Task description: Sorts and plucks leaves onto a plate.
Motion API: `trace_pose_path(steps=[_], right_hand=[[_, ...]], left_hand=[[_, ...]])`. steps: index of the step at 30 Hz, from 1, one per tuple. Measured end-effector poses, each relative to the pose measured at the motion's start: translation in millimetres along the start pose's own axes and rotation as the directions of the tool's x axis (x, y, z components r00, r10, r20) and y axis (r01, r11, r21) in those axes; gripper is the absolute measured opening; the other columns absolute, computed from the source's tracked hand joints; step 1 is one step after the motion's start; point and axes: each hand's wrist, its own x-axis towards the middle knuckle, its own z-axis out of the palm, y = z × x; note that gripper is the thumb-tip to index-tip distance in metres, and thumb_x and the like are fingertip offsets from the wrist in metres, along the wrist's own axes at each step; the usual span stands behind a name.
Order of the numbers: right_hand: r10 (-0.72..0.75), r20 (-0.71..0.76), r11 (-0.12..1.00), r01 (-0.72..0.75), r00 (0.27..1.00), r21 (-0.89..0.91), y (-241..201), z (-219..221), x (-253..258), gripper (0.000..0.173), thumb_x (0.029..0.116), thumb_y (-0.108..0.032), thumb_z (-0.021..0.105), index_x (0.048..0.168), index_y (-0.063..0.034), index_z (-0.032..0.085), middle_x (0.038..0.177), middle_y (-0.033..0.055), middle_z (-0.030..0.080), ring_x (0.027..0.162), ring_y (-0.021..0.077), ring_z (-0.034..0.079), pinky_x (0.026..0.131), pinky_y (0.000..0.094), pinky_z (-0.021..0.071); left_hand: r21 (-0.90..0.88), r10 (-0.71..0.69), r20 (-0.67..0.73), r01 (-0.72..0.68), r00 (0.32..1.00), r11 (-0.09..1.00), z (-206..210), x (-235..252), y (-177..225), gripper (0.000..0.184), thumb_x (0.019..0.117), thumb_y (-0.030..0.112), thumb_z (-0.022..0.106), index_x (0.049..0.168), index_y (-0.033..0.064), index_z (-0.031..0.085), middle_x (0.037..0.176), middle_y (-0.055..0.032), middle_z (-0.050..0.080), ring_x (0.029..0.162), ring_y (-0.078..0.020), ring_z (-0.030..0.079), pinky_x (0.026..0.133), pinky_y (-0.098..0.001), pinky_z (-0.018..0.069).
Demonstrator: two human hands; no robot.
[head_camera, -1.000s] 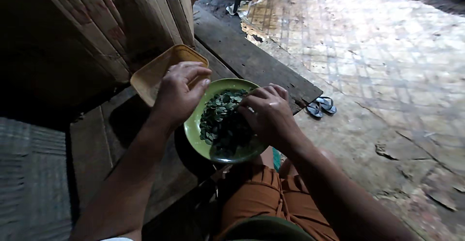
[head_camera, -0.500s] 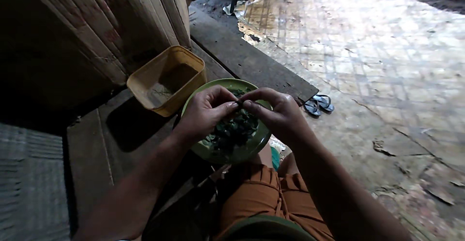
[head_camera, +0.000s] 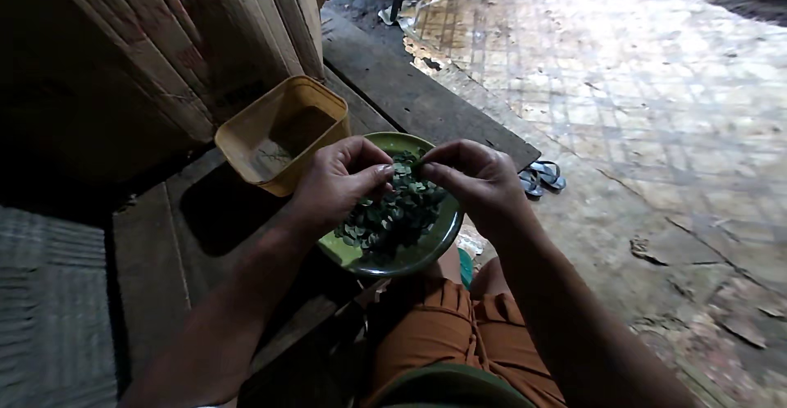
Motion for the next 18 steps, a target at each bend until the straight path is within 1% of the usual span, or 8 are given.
trace_pose_path(steps=[3, 6, 8, 9, 11, 13, 16, 18], right_hand=[[0.026, -0.017, 0.999, -0.026, 1.0, 0.041, 1, -4, 0, 0.01, 0.0942, -0.003, 0.067, 0.103, -0.005, 0.071, 0.088, -0.0011, 0.072, 0.073, 0.0041, 0.067, 0.066, 0.02, 0.0581], [0.03, -0.02, 0.999, -0.03, 0.999, 0.027, 0, -2, 0, 0.009, 0.0939, -0.003, 0.068, 0.102, -0.0057, 0.071, 0.088, -0.0016, 0.072, 0.073, 0.0034, 0.067, 0.067, 0.0195, 0.0577], [0.017, -0.013, 0.999, -0.017, 1.0, 0.028, 1, 0, 1, 0.009, 0.0934, -0.003, 0.068, 0.102, -0.0058, 0.071, 0.088, -0.0015, 0.072, 0.075, 0.0035, 0.067, 0.069, 0.0202, 0.0582], [0.005, -0.006, 1.0, -0.005, 1.0, 0.029, 2, 0, 1, 0.01, 0.0932, -0.002, 0.068, 0.102, -0.0055, 0.071, 0.089, -0.0014, 0.072, 0.076, 0.0037, 0.067, 0.071, 0.0206, 0.0584], [-0.004, 0.012, 0.999, 0.004, 1.0, 0.037, 2, 2, 1, 0.011, 0.0935, -0.003, 0.068, 0.103, -0.0054, 0.071, 0.089, -0.0014, 0.072, 0.076, 0.0039, 0.067, 0.07, 0.0204, 0.0579], [-0.001, 0.031, 0.999, 0.0, 1.0, 0.037, 0, 3, 1, 0.01, 0.0942, -0.004, 0.067, 0.103, -0.006, 0.072, 0.088, -0.0012, 0.072, 0.075, 0.0045, 0.067, 0.068, 0.0204, 0.0578], [0.002, 0.035, 1.0, -0.003, 0.999, 0.021, -2, 6, 1, 0.009, 0.094, -0.006, 0.068, 0.102, -0.0074, 0.072, 0.086, -0.0024, 0.072, 0.072, 0.0036, 0.066, 0.066, 0.0199, 0.0568], [0.0, 0.022, 1.0, 0.0, 1.0, 0.011, 1, 5, 1, 0.009, 0.094, -0.007, 0.068, 0.102, -0.0077, 0.072, 0.087, -0.0028, 0.072, 0.074, 0.0036, 0.066, 0.067, 0.0204, 0.0571]], left_hand=[[0.057, 0.005, 0.015, -0.006, 1.0, 0.998, -7, 1, 3, 0.007, 0.0944, 0.001, 0.069, 0.1, 0.0037, 0.067, 0.086, -0.0018, 0.071, 0.074, -0.0077, 0.07, 0.07, -0.0225, 0.061], [0.231, 0.055, 0.061, -0.067, 0.997, 0.971, -9, -1, 2, 0.023, 0.0919, 0.011, 0.073, 0.114, 0.0095, 0.07, 0.112, -0.0002, 0.07, 0.099, -0.0066, 0.068, 0.085, -0.0242, 0.059], [0.287, 0.106, 0.084, -0.126, 0.991, 0.95, -6, -2, -1, 0.028, 0.0915, 0.016, 0.074, 0.119, 0.0099, 0.07, 0.119, -0.0007, 0.068, 0.107, -0.0078, 0.066, 0.093, -0.0265, 0.0562], [0.306, 0.142, 0.079, -0.159, 0.987, 0.939, -4, -2, -2, 0.025, 0.092, 0.016, 0.074, 0.116, 0.0097, 0.071, 0.114, 0.0, 0.07, 0.104, -0.0066, 0.067, 0.091, -0.0251, 0.0567], [0.33, 0.194, 0.044, -0.197, 0.98, 0.923, 2, -3, -6, 0.012, 0.0939, 0.013, 0.072, 0.106, 0.0106, 0.072, 0.096, 0.0039, 0.072, 0.086, -0.0011, 0.068, 0.078, -0.0193, 0.0573], [0.362, 0.217, 0.017, -0.208, 0.976, 0.909, 7, -4, -9, 0.004, 0.0962, 0.012, 0.07, 0.1, 0.0107, 0.072, 0.085, 0.0049, 0.07, 0.073, 0.0018, 0.064, 0.067, -0.015, 0.0538], [0.426, 0.254, 0.012, -0.235, 0.967, 0.874, 7, -3, -13, 0.006, 0.0981, 0.015, 0.068, 0.099, 0.0109, 0.072, 0.084, 0.0051, 0.068, 0.072, 0.0026, 0.062, 0.066, -0.0141, 0.0518], [0.471, 0.279, 0.005, -0.249, 0.96, 0.846, 4, -1, -13, 0.009, 0.099, 0.017, 0.066, 0.1, 0.0102, 0.072, 0.088, 0.0038, 0.069, 0.077, 0.0016, 0.062, 0.072, -0.0159, 0.0525]])
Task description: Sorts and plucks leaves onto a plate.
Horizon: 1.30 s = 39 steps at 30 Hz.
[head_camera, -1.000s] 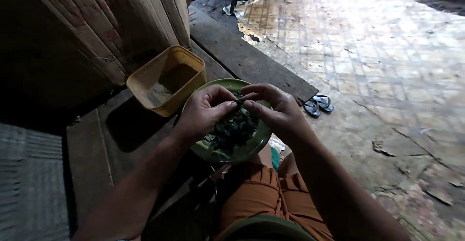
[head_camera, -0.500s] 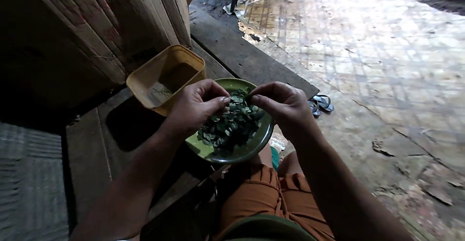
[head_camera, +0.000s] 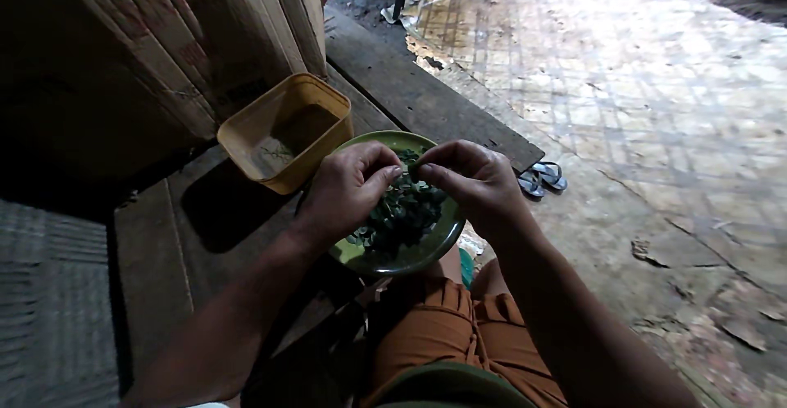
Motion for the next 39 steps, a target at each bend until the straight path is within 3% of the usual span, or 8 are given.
trace_pose_path(steps=[4, 8, 14, 19, 23, 29, 34, 39], right_hand=[[-0.028, -0.015, 0.999, 0.028, 0.999, -0.018, 6, -8, 2, 0.012, 0.0931, -0.005, 0.069, 0.105, -0.0049, 0.07, 0.092, -0.0002, 0.073, 0.082, 0.0058, 0.069, 0.075, 0.0234, 0.0598], [-0.021, 0.092, 0.941, 0.05, 0.996, -0.333, 2, -8, 1, 0.012, 0.0953, -0.011, 0.068, 0.106, -0.01, 0.074, 0.099, -0.0025, 0.074, 0.092, 0.0033, 0.069, 0.084, 0.0261, 0.059], [-0.014, 0.201, 0.826, 0.125, 0.98, -0.55, -4, -4, -1, 0.026, 0.0953, -0.014, 0.068, 0.121, -0.0149, 0.075, 0.117, 0.0038, 0.072, 0.114, 0.0222, 0.064, 0.105, 0.0563, 0.0415], [-0.05, 0.151, 0.796, 0.13, 0.987, -0.591, -2, -8, -4, 0.025, 0.0954, -0.016, 0.067, 0.119, -0.0166, 0.075, 0.115, 0.0033, 0.072, 0.113, 0.0226, 0.064, 0.103, 0.0574, 0.0413], [-0.016, 0.135, 0.787, 0.096, 0.991, -0.609, -3, -10, -8, 0.025, 0.0952, -0.015, 0.067, 0.119, -0.0152, 0.075, 0.117, 0.0047, 0.071, 0.116, 0.0245, 0.063, 0.106, 0.0588, 0.0393], [-0.02, 0.096, 0.794, 0.074, 0.995, -0.603, 0, -10, -13, 0.024, 0.0951, -0.016, 0.068, 0.117, -0.0133, 0.075, 0.11, 0.007, 0.072, 0.108, 0.025, 0.065, 0.102, 0.0585, 0.042], [-0.025, 0.073, 0.799, 0.064, 0.997, -0.598, 0, -12, -14, 0.024, 0.0956, -0.017, 0.068, 0.118, -0.0117, 0.075, 0.111, 0.0083, 0.072, 0.107, 0.0257, 0.066, 0.102, 0.059, 0.0424], [-0.024, 0.075, 0.805, 0.064, 0.997, -0.59, 2, -13, -16, 0.023, 0.0969, -0.015, 0.065, 0.117, -0.0125, 0.075, 0.11, 0.0063, 0.072, 0.108, 0.023, 0.066, 0.104, 0.0576, 0.0421]], left_hand=[[0.143, -0.008, -0.062, 0.017, 0.998, 0.99, -17, 6, -6, 0.014, 0.1013, 0.017, 0.062, 0.105, 0.0059, 0.07, 0.094, -0.004, 0.068, 0.084, -0.0049, 0.064, 0.078, -0.023, 0.0538], [0.351, -0.035, -0.219, 0.112, 0.975, 0.929, -52, 16, -19, 0.023, 0.1039, 0.02, 0.058, 0.112, 0.0023, 0.07, 0.106, -0.0138, 0.07, 0.095, -0.0191, 0.068, 0.087, -0.0391, 0.0555], [0.541, -0.023, -0.204, 0.132, 0.979, 0.831, -69, 16, -31, 0.028, 0.102, 0.013, 0.055, 0.123, 0.003, 0.071, 0.137, -0.0229, 0.06, 0.134, -0.0434, 0.05, 0.112, -0.057, 0.0363], [0.386, -0.095, 0.2, 0.011, 0.975, 0.922, -47, 11, -16, 0.021, 0.1023, 0.013, 0.059, 0.117, 0.0056, 0.073, 0.112, -0.0141, 0.071, 0.101, -0.0282, 0.069, 0.089, -0.0515, 0.056], [0.401, -0.248, 0.392, 0.078, 0.886, 0.913, -27, 9, -18, 0.037, 0.0984, 0.008, 0.066, 0.135, 0.0045, 0.064, 0.129, -0.0193, 0.066, 0.118, -0.0349, 0.065, 0.1, -0.0555, 0.0512], [0.303, -0.022, 0.208, -0.043, 0.978, 0.952, -16, 6, -21, 0.016, 0.0944, 0.001, 0.064, 0.107, 0.001, 0.074, 0.103, -0.0165, 0.072, 0.098, -0.0287, 0.071, 0.087, -0.0478, 0.057], [0.19, -0.087, 0.066, 0.073, 0.994, 0.979, -32, 6, 3, 0.02, 0.1003, 0.01, 0.06, 0.115, 0.0094, 0.073, 0.104, -0.0026, 0.073, 0.085, -0.0035, 0.067, 0.077, -0.0235, 0.0558], [0.051, -0.114, 0.157, 0.108, 0.981, 0.993, -34, 6, 9, 0.026, 0.1031, 0.016, 0.058, 0.127, 0.012, 0.07, 0.115, 0.0017, 0.073, 0.097, 0.0, 0.069, 0.086, -0.0215, 0.058]])
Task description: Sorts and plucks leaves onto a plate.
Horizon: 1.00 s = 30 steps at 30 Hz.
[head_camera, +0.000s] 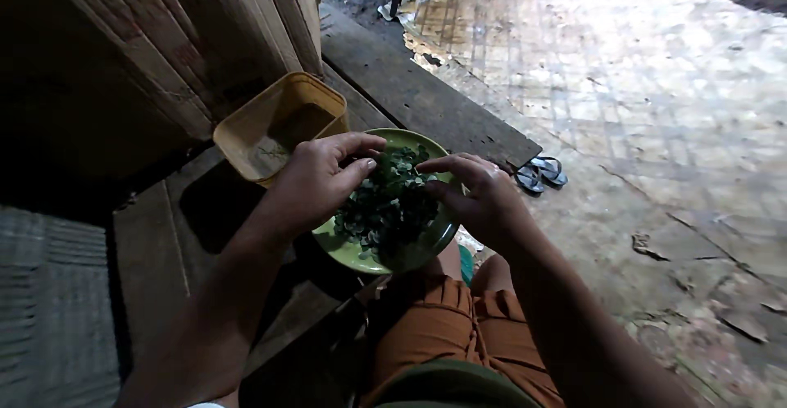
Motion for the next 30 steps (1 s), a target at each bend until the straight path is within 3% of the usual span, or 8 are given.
trace_pose_path(steps=[6, 13, 16, 19, 22, 24, 26, 30], right_hand=[[-0.01, -0.035, 1.0, 0.01, 0.999, 0.002, 0, -2, -1, 0.022, 0.0967, -0.009, 0.063, 0.116, -0.0103, 0.075, 0.11, 0.0054, 0.074, 0.108, 0.0214, 0.068, 0.106, 0.0556, 0.0432], [-0.064, -0.156, 0.998, 0.058, 0.986, -0.038, 2, 2, -3, 0.016, 0.0966, -0.013, 0.066, 0.107, -0.0085, 0.077, 0.102, 0.0038, 0.075, 0.1, 0.0183, 0.068, 0.104, 0.0522, 0.043], [-0.036, -0.149, 0.998, 0.027, 0.988, -0.059, 1, 2, -4, 0.015, 0.0969, -0.019, 0.066, 0.103, -0.0084, 0.076, 0.099, 0.0051, 0.074, 0.099, 0.0203, 0.068, 0.103, 0.0531, 0.0427], [-0.029, -0.115, 0.998, 0.022, 0.993, -0.058, 1, 4, -6, 0.014, 0.096, -0.014, 0.066, 0.104, -0.008, 0.077, 0.099, 0.0067, 0.073, 0.101, 0.0237, 0.067, 0.102, 0.0547, 0.043], [-0.029, -0.09, 0.998, 0.024, 0.996, -0.063, 1, 6, -6, 0.016, 0.0945, -0.009, 0.066, 0.106, -0.0092, 0.077, 0.103, 0.0072, 0.074, 0.106, 0.0258, 0.067, 0.103, 0.0561, 0.0429], [-0.026, -0.085, 0.998, 0.02, 0.996, -0.066, 0, 7, -6, 0.018, 0.0942, -0.009, 0.066, 0.107, -0.0096, 0.077, 0.104, 0.0079, 0.073, 0.106, 0.0263, 0.067, 0.102, 0.0565, 0.0427], [-0.021, -0.086, 0.998, 0.016, 0.996, -0.061, -1, 7, -6, 0.017, 0.0947, -0.01, 0.066, 0.107, -0.0098, 0.077, 0.104, 0.0082, 0.073, 0.106, 0.0259, 0.067, 0.102, 0.0567, 0.0423], [-0.019, -0.123, 0.999, 0.013, 0.992, -0.045, 1, 7, -6, 0.016, 0.0945, -0.014, 0.067, 0.106, -0.0094, 0.077, 0.105, 0.008, 0.073, 0.105, 0.0256, 0.066, 0.103, 0.0582, 0.0422]], left_hand=[[0.101, 0.017, -0.027, -0.014, 1.0, 0.995, -5, -2, 2, 0.032, 0.1012, 0.007, 0.054, 0.127, 0.0164, 0.07, 0.123, 0.0012, 0.07, 0.099, -0.0016, 0.068, 0.088, -0.0222, 0.0564], [0.2, 0.083, 0.03, -0.088, 0.996, 0.976, 11, 0, -9, 0.024, 0.0983, 0.006, 0.056, 0.113, 0.0127, 0.074, 0.111, -0.0039, 0.07, 0.099, -0.0113, 0.067, 0.086, -0.0327, 0.0562], [0.205, 0.111, 0.064, -0.122, 0.992, 0.971, 20, 1, -15, 0.018, 0.1003, 0.015, 0.059, 0.108, 0.0118, 0.076, 0.112, -0.0046, 0.07, 0.1, -0.0126, 0.068, 0.086, -0.0336, 0.0573], [0.22, 0.154, 0.027, -0.156, 0.988, 0.963, 28, 2, -20, 0.017, 0.0996, 0.023, 0.064, 0.103, 0.0116, 0.076, 0.11, -0.0043, 0.07, 0.098, -0.0126, 0.068, 0.086, -0.0328, 0.0571], [0.246, 0.116, 0.004, -0.113, 0.993, 0.963, 34, 4, -22, 0.026, 0.0994, 0.028, 0.066, 0.115, 0.0086, 0.072, 0.114, -0.0099, 0.068, 0.1, -0.0216, 0.067, 0.085, -0.0417, 0.0558], [0.244, 0.054, 0.043, -0.063, 0.998, 0.968, 38, 5, -25, 0.034, 0.101, 0.032, 0.064, 0.124, 0.0075, 0.07, 0.12, -0.0131, 0.066, 0.11, -0.028, 0.065, 0.092, -0.0495, 0.0541], [0.225, 0.052, 0.07, -0.066, 0.996, 0.972, 41, 7, -30, 0.029, 0.1, 0.03, 0.065, 0.115, 0.006, 0.073, 0.119, -0.0137, 0.067, 0.114, -0.0307, 0.063, 0.096, -0.0526, 0.0515], [0.13, 0.084, -0.01, -0.082, 0.996, 0.988, 33, 7, -26, 0.016, 0.0978, 0.02, 0.066, 0.101, 0.0066, 0.073, 0.114, -0.0095, 0.068, 0.11, -0.0189, 0.064, 0.093, -0.0395, 0.0536]])
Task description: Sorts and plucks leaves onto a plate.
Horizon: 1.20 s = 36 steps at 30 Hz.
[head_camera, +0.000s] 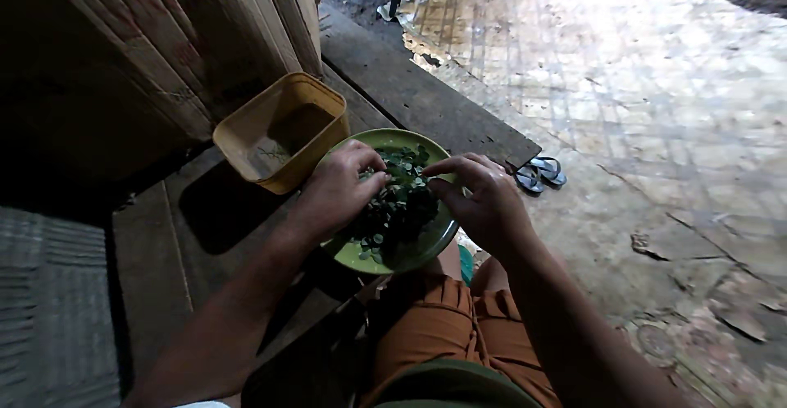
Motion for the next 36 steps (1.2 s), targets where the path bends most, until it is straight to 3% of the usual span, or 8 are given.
trace_pose_path(steps=[5, 10, 13, 17, 23, 27, 31, 36], right_hand=[[0.027, 0.009, 0.995, -0.028, 1.0, 0.094, -1, -1, 1, 0.017, 0.0967, -0.017, 0.067, 0.109, -0.0089, 0.076, 0.107, 0.007, 0.072, 0.104, 0.0218, 0.067, 0.099, 0.0533, 0.0469], [0.034, -0.012, 0.986, -0.031, 0.999, 0.166, -8, -1, 4, 0.025, 0.1005, -0.029, 0.062, 0.113, -0.0123, 0.076, 0.106, 0.0029, 0.071, 0.099, 0.0153, 0.065, 0.09, 0.0413, 0.0518], [-0.019, -0.051, 0.988, 0.027, 0.999, 0.154, -9, 1, 9, 0.025, 0.0987, -0.028, 0.064, 0.113, -0.0112, 0.075, 0.108, 0.005, 0.071, 0.103, 0.0189, 0.065, 0.092, 0.0455, 0.0508], [-0.05, -0.087, 0.987, 0.062, 0.995, 0.147, -10, 7, 12, 0.016, 0.0964, -0.02, 0.066, 0.105, -0.0094, 0.075, 0.106, 0.0037, 0.072, 0.104, 0.0179, 0.065, 0.096, 0.0478, 0.048], [0.008, -0.106, 0.991, 0.006, 0.994, 0.135, -9, 4, 11, 0.019, 0.0967, -0.02, 0.065, 0.105, -0.0052, 0.074, 0.106, 0.0088, 0.071, 0.104, 0.0217, 0.066, 0.099, 0.0511, 0.0463], [-0.034, -0.202, 0.997, 0.046, 0.979, 0.055, -9, 8, 10, 0.016, 0.0951, -0.02, 0.069, 0.102, -0.0077, 0.075, 0.102, 0.0064, 0.072, 0.101, 0.0194, 0.066, 0.103, 0.0504, 0.0435], [-0.141, -0.256, 0.99, 0.136, 0.956, -0.04, -17, 17, 9, 0.013, 0.0944, -0.017, 0.069, 0.1, -0.009, 0.077, 0.1, 0.0074, 0.073, 0.1, 0.0231, 0.066, 0.1, 0.0505, 0.0425], [-0.176, -0.227, 0.984, 0.173, 0.958, -0.033, -27, 22, 5, 0.019, 0.0916, -0.008, 0.066, 0.107, -0.0103, 0.078, 0.106, 0.0046, 0.074, 0.103, 0.0213, 0.067, 0.101, 0.0505, 0.0435]], left_hand=[[-0.189, -0.128, -0.072, 0.112, 0.989, 0.976, -17, -1, 12, 0.017, 0.0978, 0.024, 0.067, 0.106, 0.0097, 0.071, 0.118, -0.0038, 0.066, 0.11, -0.0093, 0.063, 0.091, -0.0294, 0.054], [-0.178, -0.105, -0.088, 0.088, 0.991, 0.98, -15, -2, 14, 0.017, 0.0971, 0.024, 0.068, 0.105, 0.0099, 0.071, 0.118, -0.0038, 0.067, 0.109, -0.0087, 0.063, 0.09, -0.0287, 0.0537], [-0.177, -0.091, -0.086, 0.075, 0.992, 0.981, -13, -2, 16, 0.014, 0.0969, 0.023, 0.067, 0.102, 0.0104, 0.071, 0.116, -0.0037, 0.067, 0.109, -0.0081, 0.062, 0.09, -0.0275, 0.0522], [-0.179, -0.072, -0.083, 0.056, 0.994, 0.982, -11, -3, 16, 0.014, 0.0967, 0.023, 0.068, 0.102, 0.0104, 0.072, 0.114, -0.0032, 0.067, 0.109, -0.0075, 0.062, 0.09, -0.0267, 0.0521], [-0.214, -0.152, -0.129, 0.123, 0.98, 0.969, -17, -2, 24, 0.034, 0.098, 0.022, 0.065, 0.131, 0.0123, 0.065, 0.128, -0.0062, 0.062, 0.114, -0.0129, 0.061, 0.094, -0.0321, 0.0518], [-0.275, -0.099, -0.134, 0.059, 0.986, 0.96, -13, -8, 40, 0.018, 0.1006, 0.015, 0.061, 0.116, 0.01, 0.069, 0.108, 0.002, 0.071, 0.093, -0.0019, 0.067, 0.08, -0.0195, 0.0571], [-0.398, -0.088, -0.041, 0.064, 0.995, 0.915, 0, -11, 43, 0.027, 0.1011, 0.013, 0.063, 0.127, 0.0075, 0.066, 0.111, 0.0002, 0.071, 0.095, -0.0029, 0.069, 0.082, -0.0207, 0.0589], [-0.491, -0.142, -0.074, 0.088, 0.987, 0.867, 7, -9, 40, 0.026, 0.096, 0.01, 0.071, 0.121, 0.0072, 0.067, 0.107, -0.0006, 0.072, 0.092, -0.0054, 0.071, 0.081, -0.023, 0.061]])
